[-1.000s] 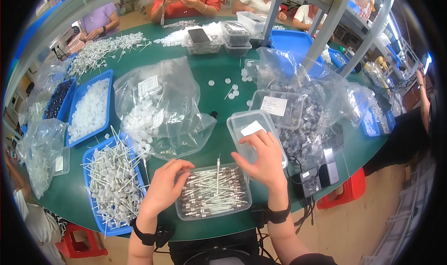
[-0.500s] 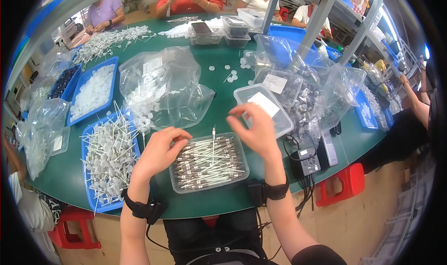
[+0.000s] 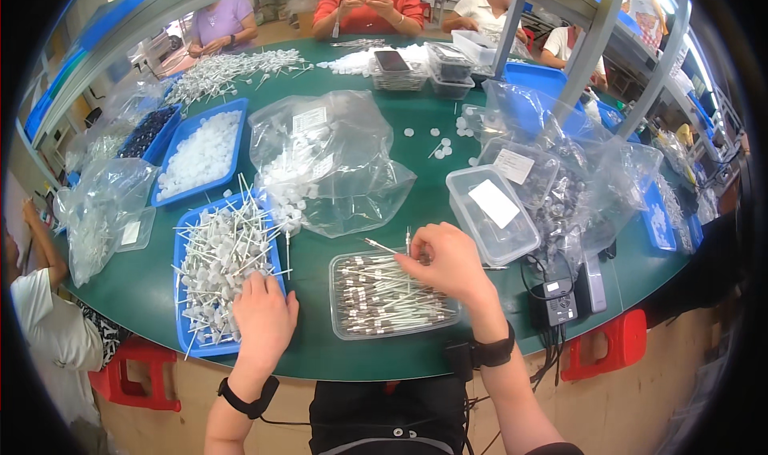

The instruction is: Assembling small plastic and metal components at a factory workbench.

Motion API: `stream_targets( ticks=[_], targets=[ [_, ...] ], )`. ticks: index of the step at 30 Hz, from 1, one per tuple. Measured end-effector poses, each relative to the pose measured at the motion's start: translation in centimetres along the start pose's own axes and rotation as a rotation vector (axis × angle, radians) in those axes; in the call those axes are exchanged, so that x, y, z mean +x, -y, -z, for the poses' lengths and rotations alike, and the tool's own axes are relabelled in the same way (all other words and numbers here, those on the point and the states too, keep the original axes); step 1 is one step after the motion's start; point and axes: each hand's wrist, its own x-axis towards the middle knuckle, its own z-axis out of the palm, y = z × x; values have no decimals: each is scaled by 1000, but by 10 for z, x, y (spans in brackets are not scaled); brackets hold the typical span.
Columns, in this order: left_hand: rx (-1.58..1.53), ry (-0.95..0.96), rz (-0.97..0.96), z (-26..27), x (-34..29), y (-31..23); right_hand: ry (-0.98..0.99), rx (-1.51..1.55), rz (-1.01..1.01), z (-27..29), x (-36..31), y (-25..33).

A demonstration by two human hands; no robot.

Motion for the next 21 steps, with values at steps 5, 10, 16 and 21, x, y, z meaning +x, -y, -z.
stream_targets(
  ticks=[5,10,16,21],
  targets=[
    [-72,-108,-63,-5,2,3,13,-48,38,2,4,-6],
    [-102,-98,-72,-3,4,3,55,242,5,-2,2,-10],
    [-126,-77,-139,4,-3,-3,186,335,-95,3,2,-7],
    [-177,-71,-169,-2,-1,-21,199,344,-118,5,2,-8]
  ],
)
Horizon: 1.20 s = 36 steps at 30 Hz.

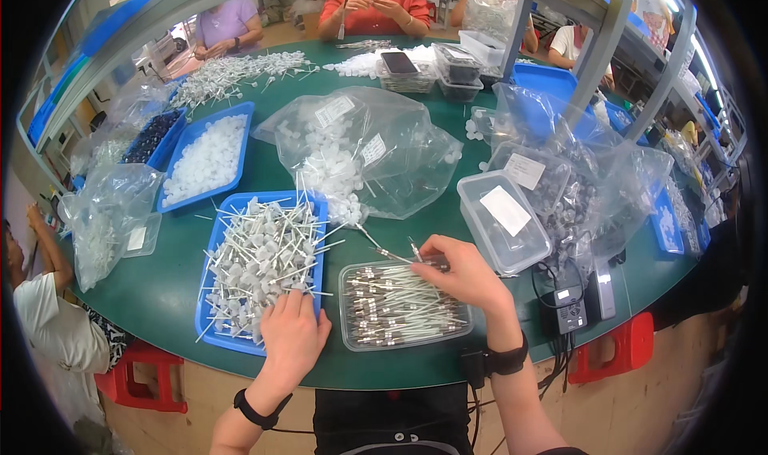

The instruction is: Assembling small plastic and metal components at a factory workbench.

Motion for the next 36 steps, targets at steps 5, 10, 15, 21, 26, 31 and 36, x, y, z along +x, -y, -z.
stream_targets(
  ticks=[5,10,15,21,26,31,36],
  targets=[
    [9,42,-31,-5,5,-13,54,-32,-70,7,-3,-4],
    [47,64,-77,3,-4,-19,74,-9,-59,14,-5,-5],
    [102,77,-89,16,-10,-19,115,-11,7,17,-5,-4],
    [-82,410,-454,80,61,-13,101,11,16,21,-8,-12],
    [1,534,-391,7,178,-14,127,19,21,15,1,-8],
    [249,598,-470,-64,211,-21,131,92,19,13,-1,-13],
    [382,618,-361,-52,213,-10,135,34,-16,17,-1,-11]
  ],
)
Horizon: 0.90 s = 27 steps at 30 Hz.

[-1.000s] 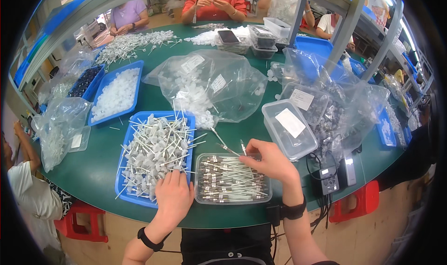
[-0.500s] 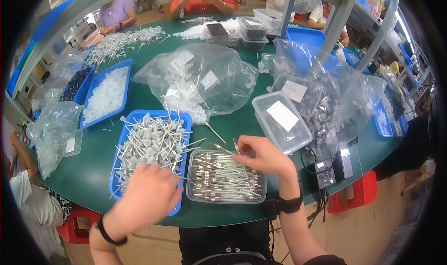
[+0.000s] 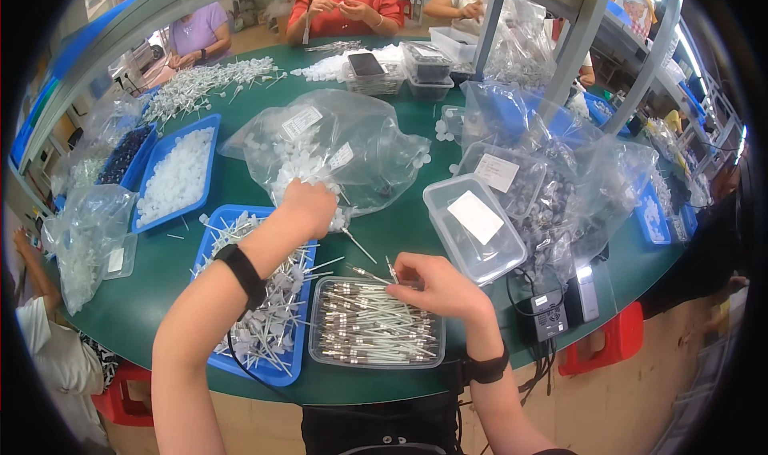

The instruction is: Assembling small plastic and metal components at a factory workbench.

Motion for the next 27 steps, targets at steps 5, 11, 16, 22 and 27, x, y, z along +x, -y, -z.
stream_targets(
  ticks=[5,11,16,22,27],
  targets=[
    [-39,-16,44,3,-11,-6,-11,21,-1,1,-2,-1],
    [-189,-205,18,7,-3,-20,-21,21,38,-1,0,-1],
    [-39,147,263,27,-7,-14,0,27,15,0,-4,-2],
    [-97,-190,18,18,4,1,-32,-9,50,-2,-3,-5],
    [-324,-299,-110,32,1,-11,-38,-18,41,-1,-2,-2]
  ],
)
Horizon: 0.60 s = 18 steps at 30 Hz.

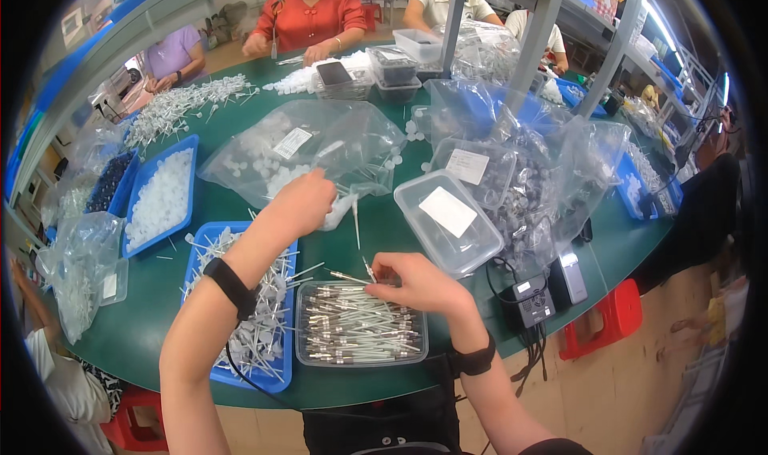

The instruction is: Assembling small plastic and metal components at a factory workbench.

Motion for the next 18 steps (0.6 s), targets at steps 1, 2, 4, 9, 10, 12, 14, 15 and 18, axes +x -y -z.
stream_targets(
  ticks=[1,2,4,9,10,12,14,15,18],
  targets=[
    [-61,-6,-9,4,0,-5,-1,-20,2,1,0,-1],
    [-63,-3,-9,4,-2,-9,1,-19,-1,0,0,-2],
    [-6,77,24,1,-11,-18,7,-9,-28,0,0,-3],
    [48,191,78,5,-46,-17,-50,-44,8,2,-2,-6],
    [77,206,113,5,-53,-15,-73,-78,25,2,-2,-5],
    [110,213,97,8,-64,-14,-76,-66,3,3,-5,-2],
    [146,206,95,12,-68,-15,-75,-63,0,5,-4,2],
    [195,241,136,13,-68,-16,-70,-21,-8,5,-4,4],
    [265,220,165,25,-76,-27,-29,32,6,2,-4,5]
  ],
)
